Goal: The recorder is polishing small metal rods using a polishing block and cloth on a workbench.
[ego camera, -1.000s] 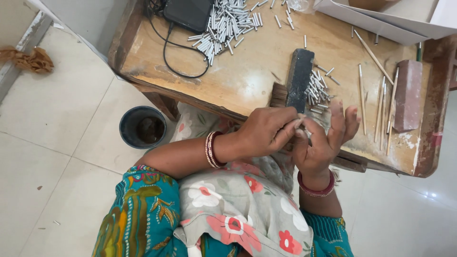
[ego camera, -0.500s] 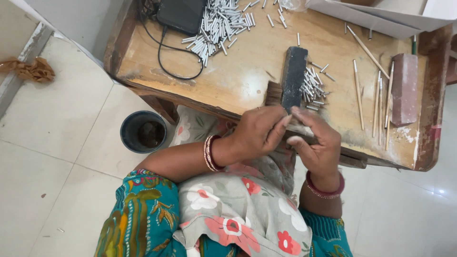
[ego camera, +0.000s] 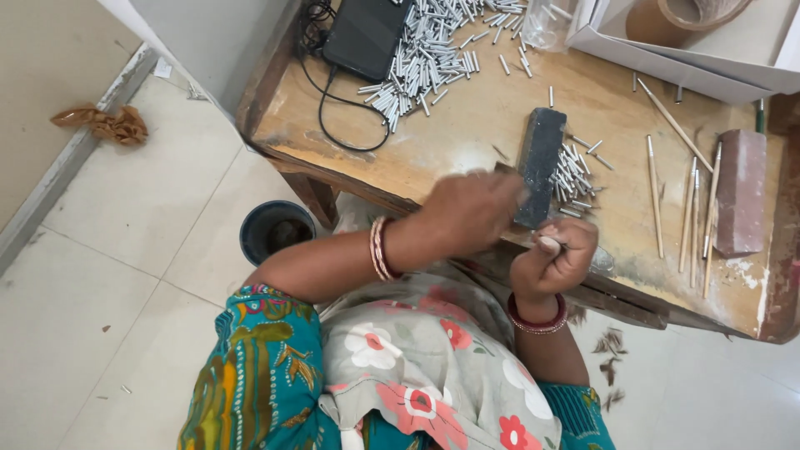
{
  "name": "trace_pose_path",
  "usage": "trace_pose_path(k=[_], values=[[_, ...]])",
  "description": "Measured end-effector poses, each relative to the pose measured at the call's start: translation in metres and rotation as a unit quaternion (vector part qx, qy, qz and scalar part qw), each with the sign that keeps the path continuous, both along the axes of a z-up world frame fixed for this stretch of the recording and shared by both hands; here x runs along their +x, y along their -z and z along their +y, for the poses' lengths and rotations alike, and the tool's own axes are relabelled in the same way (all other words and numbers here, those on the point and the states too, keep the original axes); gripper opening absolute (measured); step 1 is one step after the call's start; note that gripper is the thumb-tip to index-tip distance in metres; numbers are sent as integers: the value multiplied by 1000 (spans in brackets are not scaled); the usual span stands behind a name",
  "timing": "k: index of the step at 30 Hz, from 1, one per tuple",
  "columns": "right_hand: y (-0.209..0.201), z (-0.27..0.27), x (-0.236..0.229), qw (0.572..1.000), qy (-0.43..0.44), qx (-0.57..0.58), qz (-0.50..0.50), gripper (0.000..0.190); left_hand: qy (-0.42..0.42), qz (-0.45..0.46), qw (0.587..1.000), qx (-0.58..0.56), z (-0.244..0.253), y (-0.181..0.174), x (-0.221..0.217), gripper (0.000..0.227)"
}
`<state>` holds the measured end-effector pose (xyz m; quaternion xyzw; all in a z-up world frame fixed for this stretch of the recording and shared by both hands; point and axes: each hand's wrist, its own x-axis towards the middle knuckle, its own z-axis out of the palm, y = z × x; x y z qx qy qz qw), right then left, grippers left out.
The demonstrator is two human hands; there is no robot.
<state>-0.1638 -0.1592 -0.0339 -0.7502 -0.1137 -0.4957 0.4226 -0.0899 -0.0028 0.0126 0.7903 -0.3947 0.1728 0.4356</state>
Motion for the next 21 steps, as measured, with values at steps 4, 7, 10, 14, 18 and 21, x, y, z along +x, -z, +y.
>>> trace_pose_path(k=[4, 7, 10, 14, 18, 21], values=[[-7, -8, -8, 999, -5, 40, -12, 43, -197, -33, 962, 184, 17, 16, 105, 9], [-16, -13, -10, 999, 18, 32, -12, 43, -247, -109, 942, 202, 22, 18, 139, 21], [-20, -16, -12, 999, 33, 16, -8, 43, -292, -200, 914, 197, 17, 30, 144, 18], [-22, -16, -13, 999, 26, 28, 6, 41, -152, -55, 971, 179, 12, -5, 87, 25], [-20, 0, -15, 988, -67, 134, 31, 39, 103, 100, 989, -19, -3, -2, 14, 18], [-15, 8, -15, 967, -125, 221, 19, 36, 341, 397, 785, -333, -24, 22, -20, 11]])
